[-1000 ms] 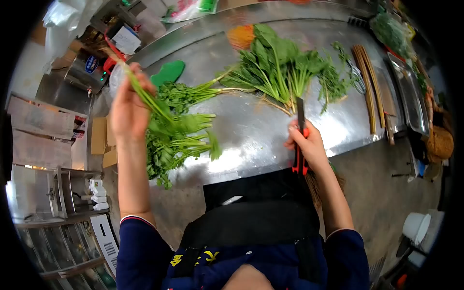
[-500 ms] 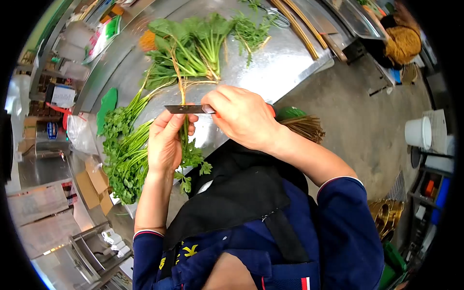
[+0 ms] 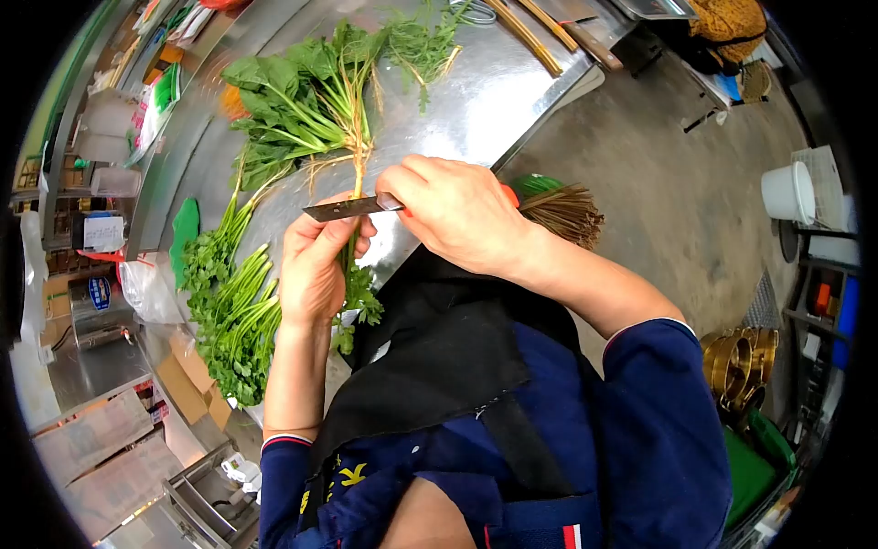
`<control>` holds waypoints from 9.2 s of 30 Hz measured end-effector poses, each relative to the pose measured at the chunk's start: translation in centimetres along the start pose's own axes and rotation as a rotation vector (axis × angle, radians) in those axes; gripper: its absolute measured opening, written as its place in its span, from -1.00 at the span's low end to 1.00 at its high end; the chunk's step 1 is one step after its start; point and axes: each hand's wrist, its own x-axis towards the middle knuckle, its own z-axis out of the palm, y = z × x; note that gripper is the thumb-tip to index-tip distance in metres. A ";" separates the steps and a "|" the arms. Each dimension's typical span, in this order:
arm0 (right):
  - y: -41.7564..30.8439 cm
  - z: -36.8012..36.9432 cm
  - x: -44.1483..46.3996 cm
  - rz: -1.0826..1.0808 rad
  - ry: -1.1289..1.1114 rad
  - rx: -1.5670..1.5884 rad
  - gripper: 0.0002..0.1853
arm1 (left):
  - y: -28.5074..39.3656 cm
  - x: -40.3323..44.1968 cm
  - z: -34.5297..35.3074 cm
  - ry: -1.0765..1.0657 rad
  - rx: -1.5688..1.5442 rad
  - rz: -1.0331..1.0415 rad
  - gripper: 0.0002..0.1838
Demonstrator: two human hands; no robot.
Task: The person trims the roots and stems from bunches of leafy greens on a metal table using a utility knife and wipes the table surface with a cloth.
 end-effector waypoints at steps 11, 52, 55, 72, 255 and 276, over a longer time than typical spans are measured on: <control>1.8 -1.1 0.6 0.310 0.065 0.234 -0.85 | 2.7 -1.7 0.2 0.014 0.339 0.177 -0.76; 4.6 -1.1 6.7 0.523 0.224 0.753 -0.71 | 8.4 -7.6 -10.4 0.457 1.683 0.636 -0.83; 9.6 -1.5 8.2 0.661 0.321 0.825 -0.54 | 6.9 -7.8 -15.8 0.445 1.670 0.391 -0.85; -1.0 4.3 1.5 1.048 -0.352 1.637 -0.83 | -0.7 5.7 -26.4 0.791 1.567 0.181 -0.73; -4.1 0.6 3.2 0.343 -0.210 1.143 -0.84 | 3.5 -4.1 -2.0 0.082 0.500 0.184 -0.79; -3.8 1.9 3.0 0.263 -0.169 0.844 -0.83 | 4.4 -4.5 -2.5 0.281 1.216 0.692 -0.75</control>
